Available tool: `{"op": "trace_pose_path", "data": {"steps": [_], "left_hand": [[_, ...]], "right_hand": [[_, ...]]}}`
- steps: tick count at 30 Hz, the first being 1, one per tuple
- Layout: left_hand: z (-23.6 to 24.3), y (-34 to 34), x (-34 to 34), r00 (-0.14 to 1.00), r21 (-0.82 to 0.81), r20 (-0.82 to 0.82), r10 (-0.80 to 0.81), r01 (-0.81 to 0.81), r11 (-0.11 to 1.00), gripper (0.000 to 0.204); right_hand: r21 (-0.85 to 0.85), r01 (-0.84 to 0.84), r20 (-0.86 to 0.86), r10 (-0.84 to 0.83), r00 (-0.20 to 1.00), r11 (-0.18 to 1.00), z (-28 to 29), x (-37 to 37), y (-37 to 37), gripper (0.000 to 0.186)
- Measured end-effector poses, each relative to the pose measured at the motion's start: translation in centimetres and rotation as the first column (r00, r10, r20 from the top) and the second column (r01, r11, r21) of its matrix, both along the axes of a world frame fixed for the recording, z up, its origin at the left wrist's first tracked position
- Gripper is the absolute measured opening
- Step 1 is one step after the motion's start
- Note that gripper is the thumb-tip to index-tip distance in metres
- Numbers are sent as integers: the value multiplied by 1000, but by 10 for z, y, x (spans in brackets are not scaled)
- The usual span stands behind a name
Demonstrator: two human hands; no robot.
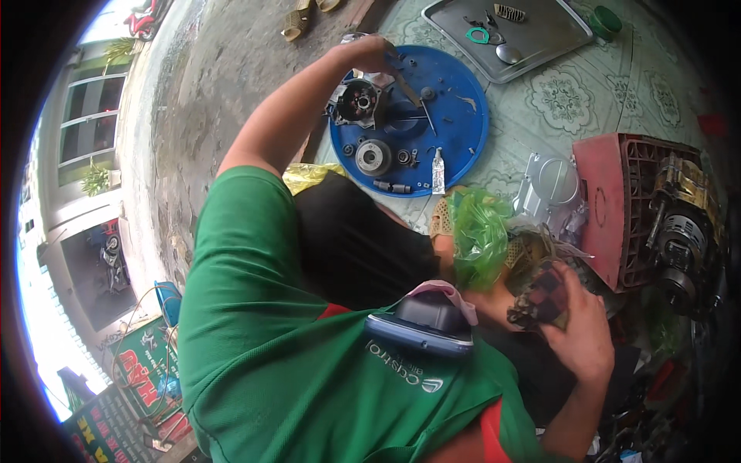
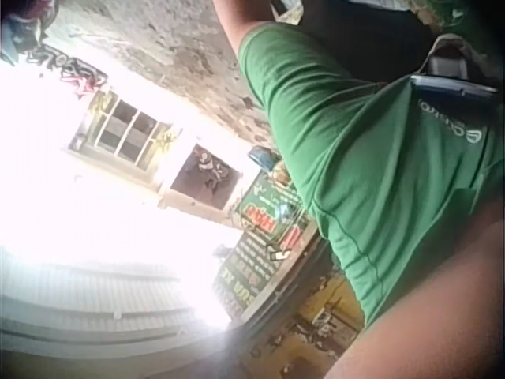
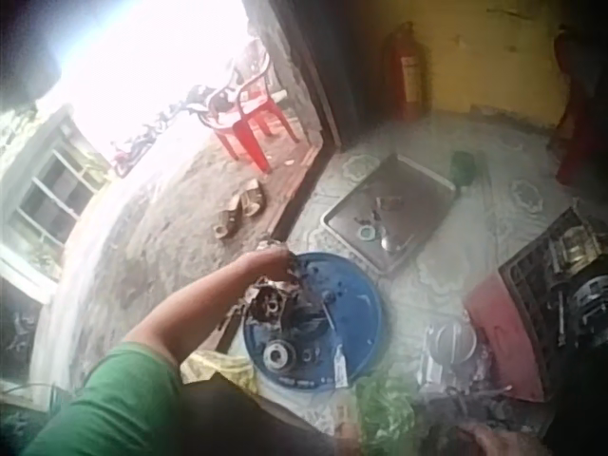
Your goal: Assembling and inspecting motorcycle engine components while sitting on the floor.
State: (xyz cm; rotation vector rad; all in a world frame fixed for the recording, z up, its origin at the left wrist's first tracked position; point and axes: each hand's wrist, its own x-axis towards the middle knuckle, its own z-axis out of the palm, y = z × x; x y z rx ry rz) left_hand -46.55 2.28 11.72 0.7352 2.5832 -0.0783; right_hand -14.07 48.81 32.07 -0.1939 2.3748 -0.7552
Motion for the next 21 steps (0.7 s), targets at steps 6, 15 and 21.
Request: {"op": "trace_pose_path", "data": {"steps": [6, 15, 21], "left_hand": [[-50, 2, 19, 983, -62, -91, -160, 155, 986, 34], [-122, 57, 57, 865, 247, -188, 465, -416, 875, 36], [-150, 74, 56, 893, 233, -259, 368, -312, 921, 31]], "right_hand": [[4, 36, 88, -36, 996, 999, -18, 2, 15, 57], [55, 92, 204, -101, 974, 994, -56, 0, 28, 57], [36, 93, 226, -99, 969, 995, -64, -13, 23, 58]]}}
